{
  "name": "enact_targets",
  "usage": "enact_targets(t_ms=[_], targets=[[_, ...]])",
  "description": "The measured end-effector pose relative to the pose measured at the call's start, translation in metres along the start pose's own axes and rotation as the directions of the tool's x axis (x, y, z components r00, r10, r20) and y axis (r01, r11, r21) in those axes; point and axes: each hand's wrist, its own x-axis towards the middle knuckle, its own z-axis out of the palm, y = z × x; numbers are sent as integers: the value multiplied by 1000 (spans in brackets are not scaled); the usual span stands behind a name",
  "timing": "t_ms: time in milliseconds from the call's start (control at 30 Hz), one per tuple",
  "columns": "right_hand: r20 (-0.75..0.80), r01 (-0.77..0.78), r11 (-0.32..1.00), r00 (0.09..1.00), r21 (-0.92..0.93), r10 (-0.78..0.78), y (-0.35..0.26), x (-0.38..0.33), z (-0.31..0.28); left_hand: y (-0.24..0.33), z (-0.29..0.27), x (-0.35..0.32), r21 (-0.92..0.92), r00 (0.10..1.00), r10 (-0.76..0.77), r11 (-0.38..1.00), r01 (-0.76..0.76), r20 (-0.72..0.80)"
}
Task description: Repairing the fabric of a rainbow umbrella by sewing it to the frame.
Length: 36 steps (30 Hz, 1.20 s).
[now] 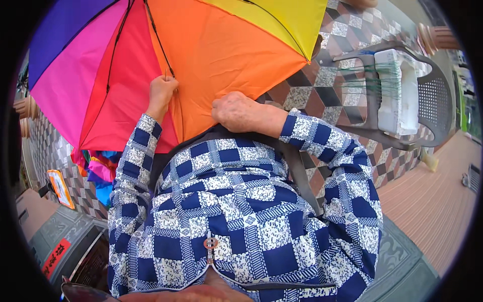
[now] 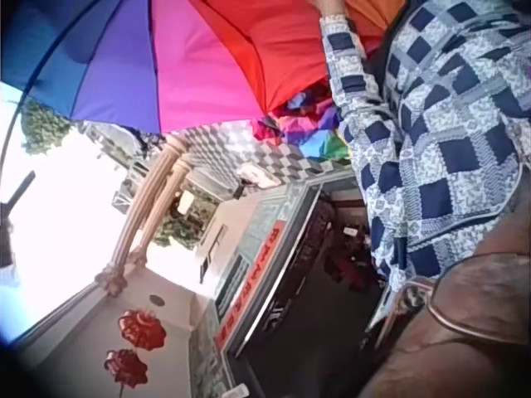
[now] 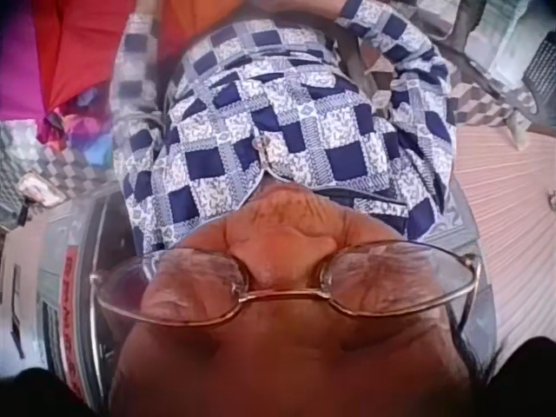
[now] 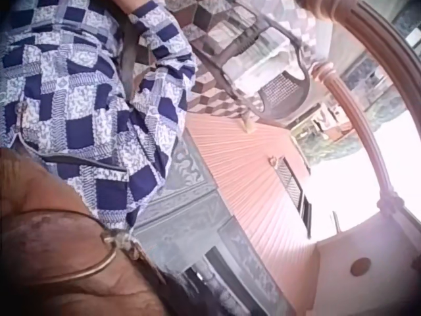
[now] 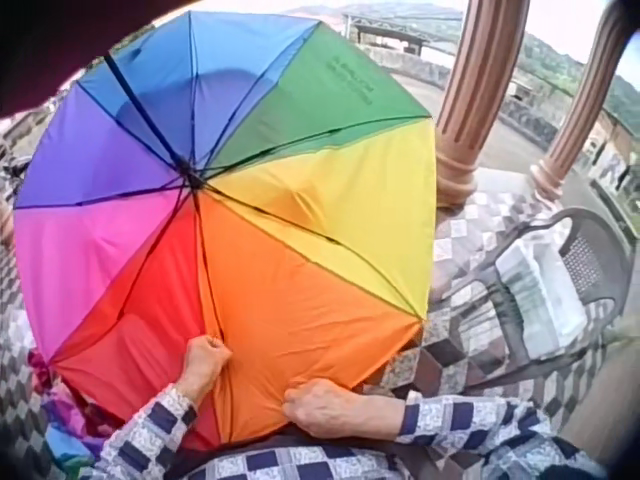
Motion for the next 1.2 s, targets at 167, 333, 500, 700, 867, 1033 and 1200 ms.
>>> enact_targets(t_ms=[167, 333, 500, 700, 867, 1033, 1200], targets=[[38, -19, 1000, 999, 17, 18, 6, 1, 5, 4, 0, -2, -28, 997, -67, 997, 66, -31], [63, -18, 1000, 998, 13, 17, 0, 12, 2, 16, 10, -9, 237, 973, 162, 964, -119, -168], [69, -8, 1000, 998, 21, 7, -12, 20, 0, 11, 23, 1, 299, 986, 106, 952, -63, -130], [61, -21, 998, 998, 57, 17, 17, -9, -4, 21, -6, -9, -587, 981, -134, 787, 190, 138], [-5, -44, 997, 999, 68, 45, 34, -13, -10, 1, -22, -8, -851, 987, -162, 518, 84, -1], [-185, -87, 996, 979, 26, 90, 30, -10, -19, -5, -20, 1, -852, 995, -88, 523, 11, -41], [-265, -130, 991, 956, 16, 130, 28, -12, -33, 6, -17, 10, -922, 970, 243, 370, -111, -19]])
